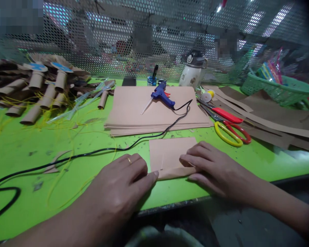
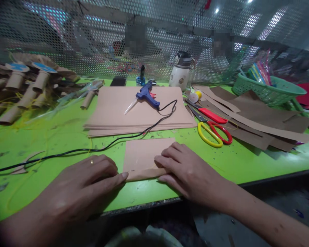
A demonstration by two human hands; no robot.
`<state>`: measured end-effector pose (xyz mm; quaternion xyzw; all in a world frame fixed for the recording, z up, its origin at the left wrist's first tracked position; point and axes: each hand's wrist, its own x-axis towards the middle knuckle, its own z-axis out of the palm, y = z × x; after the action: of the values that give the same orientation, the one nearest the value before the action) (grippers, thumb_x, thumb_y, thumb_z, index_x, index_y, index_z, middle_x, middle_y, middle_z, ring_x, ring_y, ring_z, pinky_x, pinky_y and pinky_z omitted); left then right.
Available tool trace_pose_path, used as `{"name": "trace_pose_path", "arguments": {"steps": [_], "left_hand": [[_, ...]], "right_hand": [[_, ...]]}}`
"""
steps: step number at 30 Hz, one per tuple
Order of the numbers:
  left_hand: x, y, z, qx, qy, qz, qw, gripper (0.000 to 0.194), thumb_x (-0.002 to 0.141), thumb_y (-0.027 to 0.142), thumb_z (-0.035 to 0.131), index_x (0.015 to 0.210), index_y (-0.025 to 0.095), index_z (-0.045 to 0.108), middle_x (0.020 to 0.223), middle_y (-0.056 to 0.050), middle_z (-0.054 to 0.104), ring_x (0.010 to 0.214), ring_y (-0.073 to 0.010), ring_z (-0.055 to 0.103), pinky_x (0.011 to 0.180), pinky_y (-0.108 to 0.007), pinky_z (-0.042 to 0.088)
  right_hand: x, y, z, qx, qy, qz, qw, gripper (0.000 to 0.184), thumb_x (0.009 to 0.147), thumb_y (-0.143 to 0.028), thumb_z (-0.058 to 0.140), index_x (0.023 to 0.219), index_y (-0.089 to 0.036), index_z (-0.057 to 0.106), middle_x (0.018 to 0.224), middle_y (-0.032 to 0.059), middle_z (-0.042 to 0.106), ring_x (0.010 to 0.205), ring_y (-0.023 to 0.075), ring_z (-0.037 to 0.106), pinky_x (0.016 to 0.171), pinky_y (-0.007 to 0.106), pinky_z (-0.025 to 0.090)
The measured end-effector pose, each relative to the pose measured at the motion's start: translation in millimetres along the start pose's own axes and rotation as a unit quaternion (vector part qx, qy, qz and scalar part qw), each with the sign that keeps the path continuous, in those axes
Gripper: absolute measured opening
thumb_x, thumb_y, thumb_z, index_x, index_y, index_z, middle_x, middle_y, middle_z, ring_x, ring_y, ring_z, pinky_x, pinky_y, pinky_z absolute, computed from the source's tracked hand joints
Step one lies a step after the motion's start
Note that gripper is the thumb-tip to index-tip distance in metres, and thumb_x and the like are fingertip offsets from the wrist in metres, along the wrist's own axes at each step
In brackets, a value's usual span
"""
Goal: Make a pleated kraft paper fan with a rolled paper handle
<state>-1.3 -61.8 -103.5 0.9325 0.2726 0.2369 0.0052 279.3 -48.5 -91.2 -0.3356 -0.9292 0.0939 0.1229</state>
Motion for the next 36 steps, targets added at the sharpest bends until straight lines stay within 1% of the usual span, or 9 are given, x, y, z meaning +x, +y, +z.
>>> {"name": "trace_pose_path", "arguments": {"steps": [3,6,9,13,17,18,22,26,36], "left_hand": [[1,1,-1.3,0.002,-0.006,-0.011,1.000,0.021,0.087,0.010,0.049,0.102,0.017,0.062,0.077,-0.005,0.053,0.067,-0.0163,0.043,0.057,-0.028,0.032],[1,1,-2.2,-0.004,-0.013,-0.008,1.000,0.019,0.084,0.013,0.053,0.100,0.015,0.063,0.075,-0.005,0.053,0.066,-0.0169,0.044,0.055,-0.028,0.032],[0,1,-2.2,-0.007,-0.017,-0.002,1.000,0.021,0.083,0.012,0.053,0.101,0.015,0.063,0.076,-0.005,0.053,0.067,-0.0172,0.044,0.055,-0.028,0.032],[-1,0,-1.0,-0.007,-0.012,0.000,1.000,0.021,0.083,0.015,0.054,0.103,0.016,0.063,0.077,-0.005,0.052,0.066,-0.0167,0.043,0.054,-0.028,0.031],[0,-1,-2.2,-0.024,-0.009,0.005,1.000,0.024,0.086,0.011,0.050,0.105,0.018,0.062,0.077,-0.005,0.052,0.065,-0.0161,0.042,0.054,-0.027,0.030],[1,0,-3.0,-0.029,-0.011,0.002,1.000,0.025,0.086,0.009,0.048,0.104,0.019,0.062,0.076,-0.004,0.052,0.065,-0.0158,0.042,0.055,-0.027,0.030],[2,2,-5.2,-0.028,-0.023,-0.018,0.999,0.023,0.087,0.009,0.047,0.100,0.020,0.063,0.075,-0.004,0.051,0.065,-0.0155,0.042,0.055,-0.027,0.030],[1,0,-2.3,-0.011,-0.021,-0.004,1.000,0.020,0.090,0.010,0.047,0.101,0.017,0.062,0.076,-0.004,0.052,0.066,-0.0149,0.043,0.056,-0.027,0.031],[-1,-3,3.8,0.036,-0.010,-0.005,0.999,0.022,0.086,0.011,0.057,0.105,0.018,0.061,0.079,-0.004,0.057,0.069,-0.0165,0.047,0.061,-0.030,0.037]], "right_hand": [[-9,0,-9,0.013,-0.045,0.053,0.997,0.032,0.091,-0.037,0.058,0.115,-0.017,0.054,0.099,0.0092,0.059,0.089,0.0226,0.052,0.075,0.037,0.044],[-19,9,-20,0.048,-0.103,0.134,0.984,0.023,0.091,-0.040,0.056,0.097,-0.018,0.058,0.087,0.0048,0.059,0.076,0.0182,0.055,0.066,0.031,0.043],[-33,26,-30,0.073,-0.127,0.154,0.977,0.023,0.093,-0.039,0.054,0.084,-0.018,0.058,0.080,0.0036,0.059,0.072,0.0164,0.056,0.064,0.030,0.043],[-53,35,-43,0.069,-0.060,0.137,0.986,0.016,0.092,-0.033,0.058,0.086,-0.019,0.061,0.086,0.0058,0.061,0.080,0.0185,0.059,0.069,0.032,0.046],[-56,3,-40,-0.039,0.125,0.112,0.985,0.010,0.088,-0.027,0.060,0.096,-0.021,0.063,0.100,0.0094,0.062,0.093,0.0241,0.060,0.075,0.036,0.048],[-52,-8,-35,-0.062,0.141,0.085,0.984,0.011,0.089,-0.023,0.060,0.099,-0.021,0.063,0.102,0.0099,0.062,0.095,0.0245,0.059,0.077,0.036,0.048],[-28,-35,-2,-0.020,0.095,-0.045,0.994,0.026,0.090,-0.009,0.052,0.116,-0.012,0.059,0.104,0.0136,0.063,0.094,0.0245,0.055,0.080,0.040,0.049],[-15,-28,24,-0.020,0.129,-0.070,0.989,0.034,0.091,-0.003,0.047,0.124,-0.002,0.051,0.107,0.0191,0.062,0.098,0.0275,0.051,0.081,0.046,0.047],[-10,-9,24,0.010,0.111,-0.096,0.989,0.027,0.090,-0.002,0.044,0.113,-0.006,0.058,0.093,0.0161,0.062,0.086,0.0233,0.053,0.070,0.038,0.047]]}}
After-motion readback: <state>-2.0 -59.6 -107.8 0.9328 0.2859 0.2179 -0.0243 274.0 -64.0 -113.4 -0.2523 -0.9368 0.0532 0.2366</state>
